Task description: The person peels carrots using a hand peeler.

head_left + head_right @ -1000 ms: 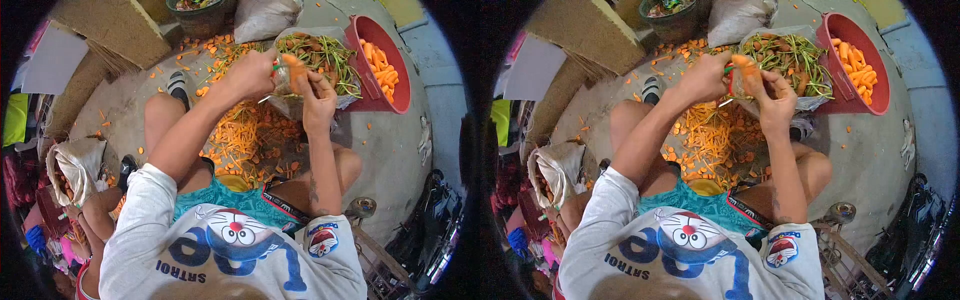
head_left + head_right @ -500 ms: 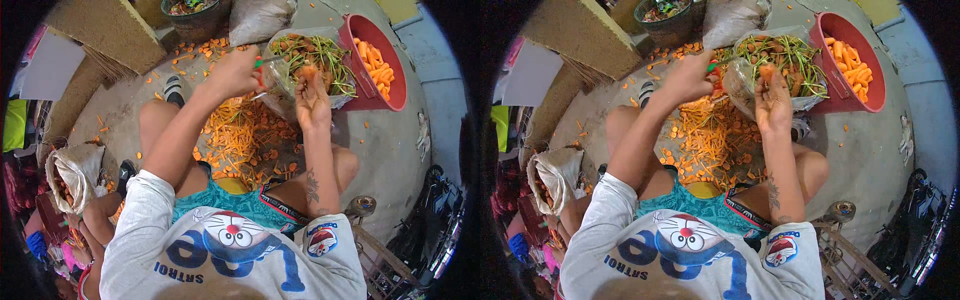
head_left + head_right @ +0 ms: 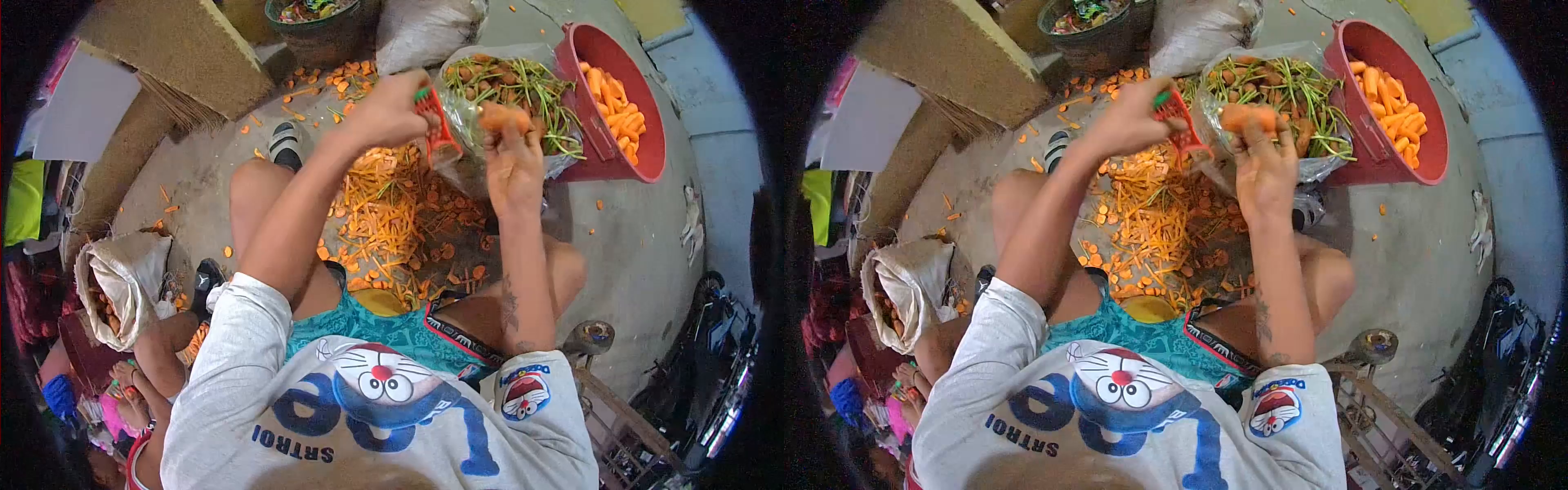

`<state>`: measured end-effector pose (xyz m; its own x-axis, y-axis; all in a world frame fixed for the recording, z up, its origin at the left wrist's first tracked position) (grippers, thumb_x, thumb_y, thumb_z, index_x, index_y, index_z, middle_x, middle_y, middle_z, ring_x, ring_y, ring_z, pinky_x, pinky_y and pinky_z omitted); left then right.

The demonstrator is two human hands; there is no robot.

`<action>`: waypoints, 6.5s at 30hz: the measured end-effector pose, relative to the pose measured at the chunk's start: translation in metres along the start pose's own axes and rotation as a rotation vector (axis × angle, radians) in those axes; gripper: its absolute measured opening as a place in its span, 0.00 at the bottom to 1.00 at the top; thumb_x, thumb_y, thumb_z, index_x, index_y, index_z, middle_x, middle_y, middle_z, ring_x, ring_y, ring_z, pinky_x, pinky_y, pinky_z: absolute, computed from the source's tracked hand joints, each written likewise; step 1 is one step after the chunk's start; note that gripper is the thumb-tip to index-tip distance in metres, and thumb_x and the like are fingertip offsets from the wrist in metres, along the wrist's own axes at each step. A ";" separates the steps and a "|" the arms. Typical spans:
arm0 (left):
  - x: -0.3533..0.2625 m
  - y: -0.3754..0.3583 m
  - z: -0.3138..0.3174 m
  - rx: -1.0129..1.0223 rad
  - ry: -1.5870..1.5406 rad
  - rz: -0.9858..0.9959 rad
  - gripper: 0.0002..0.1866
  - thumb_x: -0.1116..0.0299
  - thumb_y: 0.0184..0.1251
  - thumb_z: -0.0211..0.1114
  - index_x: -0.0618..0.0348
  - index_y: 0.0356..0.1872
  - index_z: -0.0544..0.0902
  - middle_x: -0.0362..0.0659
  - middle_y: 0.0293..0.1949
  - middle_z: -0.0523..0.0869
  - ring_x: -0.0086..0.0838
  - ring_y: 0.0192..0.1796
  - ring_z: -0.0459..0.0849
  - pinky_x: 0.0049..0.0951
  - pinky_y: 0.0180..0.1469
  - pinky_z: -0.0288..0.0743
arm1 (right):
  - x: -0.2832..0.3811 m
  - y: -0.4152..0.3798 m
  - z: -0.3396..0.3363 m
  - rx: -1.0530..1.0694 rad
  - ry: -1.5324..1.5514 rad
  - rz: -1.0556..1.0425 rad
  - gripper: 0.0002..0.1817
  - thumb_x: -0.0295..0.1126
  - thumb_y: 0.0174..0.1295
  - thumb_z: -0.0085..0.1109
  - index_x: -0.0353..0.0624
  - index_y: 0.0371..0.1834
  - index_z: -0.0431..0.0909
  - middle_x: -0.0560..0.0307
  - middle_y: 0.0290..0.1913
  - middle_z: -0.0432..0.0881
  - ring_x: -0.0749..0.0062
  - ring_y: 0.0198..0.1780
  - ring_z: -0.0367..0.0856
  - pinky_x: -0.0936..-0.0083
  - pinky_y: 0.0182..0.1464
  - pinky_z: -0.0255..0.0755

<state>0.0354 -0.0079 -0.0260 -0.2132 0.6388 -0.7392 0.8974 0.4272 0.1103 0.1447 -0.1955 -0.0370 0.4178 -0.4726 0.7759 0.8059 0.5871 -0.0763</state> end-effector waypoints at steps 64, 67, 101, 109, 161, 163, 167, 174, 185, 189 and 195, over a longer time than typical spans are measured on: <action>-0.017 0.001 -0.029 -0.202 -0.314 0.169 0.20 0.66 0.52 0.85 0.58 0.42 0.83 0.34 0.34 0.88 0.19 0.37 0.83 0.26 0.42 0.80 | -0.011 -0.001 -0.015 0.308 -0.135 0.169 0.09 0.39 0.75 0.49 0.48 0.50 0.72 0.59 0.41 0.78 0.75 0.34 0.76 0.77 0.26 0.69; 0.004 0.008 -0.043 -0.231 -0.483 0.053 0.24 0.63 0.51 0.86 0.59 0.44 0.82 0.37 0.36 0.89 0.20 0.40 0.86 0.26 0.44 0.81 | -0.011 -0.003 -0.006 0.384 -0.087 0.209 0.09 0.39 0.76 0.49 0.49 0.50 0.72 0.60 0.44 0.78 0.74 0.38 0.80 0.75 0.28 0.74; -0.037 -0.015 -0.006 -0.209 -0.295 0.366 0.22 0.66 0.55 0.84 0.58 0.43 0.79 0.35 0.35 0.84 0.19 0.38 0.81 0.24 0.45 0.78 | -0.007 -0.009 0.005 0.040 -0.128 0.109 0.09 0.39 0.75 0.48 0.48 0.47 0.72 0.59 0.37 0.77 0.78 0.26 0.67 0.79 0.26 0.58; -0.032 -0.015 -0.013 -0.314 -0.297 0.231 0.23 0.66 0.54 0.85 0.58 0.46 0.81 0.35 0.37 0.87 0.20 0.40 0.83 0.27 0.46 0.80 | -0.006 -0.009 0.005 0.108 -0.119 0.146 0.08 0.39 0.75 0.48 0.47 0.45 0.71 0.60 0.34 0.76 0.78 0.26 0.69 0.80 0.25 0.58; -0.020 -0.008 -0.019 -0.312 -0.294 0.314 0.20 0.68 0.56 0.83 0.60 0.41 0.80 0.37 0.33 0.85 0.18 0.39 0.83 0.25 0.43 0.80 | 0.000 -0.010 -0.002 0.221 -0.149 0.158 0.11 0.36 0.74 0.47 0.42 0.50 0.72 0.59 0.33 0.76 0.78 0.23 0.68 0.81 0.21 0.59; 0.000 0.003 -0.032 -0.450 -0.333 0.199 0.20 0.68 0.56 0.83 0.60 0.42 0.80 0.37 0.33 0.85 0.18 0.38 0.83 0.25 0.43 0.79 | 0.004 -0.012 0.008 0.228 -0.146 0.161 0.12 0.37 0.74 0.46 0.43 0.51 0.72 0.59 0.32 0.77 0.78 0.22 0.68 0.82 0.21 0.58; -0.043 -0.023 -0.007 -0.328 -0.323 0.458 0.19 0.70 0.57 0.82 0.60 0.42 0.79 0.36 0.34 0.85 0.17 0.38 0.82 0.25 0.42 0.79 | 0.004 -0.008 0.008 0.127 -0.237 0.099 0.11 0.36 0.75 0.45 0.42 0.51 0.73 0.58 0.34 0.78 0.78 0.24 0.70 0.81 0.20 0.59; 0.000 0.001 -0.030 -0.458 -0.210 0.148 0.22 0.67 0.54 0.83 0.61 0.44 0.80 0.39 0.34 0.87 0.20 0.37 0.85 0.29 0.42 0.80 | 0.005 -0.007 0.003 0.184 -0.172 0.056 0.10 0.35 0.78 0.52 0.44 0.55 0.74 0.59 0.44 0.78 0.77 0.39 0.77 0.78 0.33 0.72; -0.023 -0.010 0.013 -0.115 0.153 0.019 0.17 0.64 0.65 0.68 0.67 0.46 0.78 0.63 0.36 0.87 0.61 0.44 0.86 0.53 0.47 0.79 | -0.004 -0.006 -0.006 0.089 0.059 0.151 0.14 0.21 0.72 0.61 0.32 0.59 0.77 0.49 0.56 0.83 0.61 0.57 0.85 0.70 0.59 0.84; -0.042 -0.015 0.019 -0.042 0.142 0.092 0.17 0.67 0.62 0.68 0.68 0.46 0.76 0.65 0.34 0.85 0.62 0.42 0.86 0.56 0.45 0.79 | -0.008 -0.007 -0.006 0.042 0.081 0.118 0.14 0.21 0.70 0.63 0.34 0.57 0.78 0.50 0.56 0.82 0.63 0.56 0.86 0.72 0.57 0.86; -0.037 -0.014 0.020 -0.019 0.114 0.074 0.17 0.67 0.62 0.69 0.68 0.45 0.77 0.65 0.32 0.86 0.63 0.40 0.86 0.57 0.42 0.80 | -0.013 -0.008 -0.005 0.124 0.022 0.021 0.12 0.19 0.69 0.63 0.36 0.55 0.81 0.50 0.57 0.83 0.61 0.58 0.85 0.67 0.60 0.85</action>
<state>0.0379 -0.0503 -0.0137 -0.1907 0.7372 -0.6482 0.9051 0.3876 0.1746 0.1351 -0.1974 -0.0498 0.4440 -0.4730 0.7610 0.7395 0.6730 -0.0131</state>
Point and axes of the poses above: each hand's wrist, its own y-axis towards the middle knuckle, its own z-axis out of the palm, x = y × z, the point moved 3 cm from there along y, towards the middle knuckle
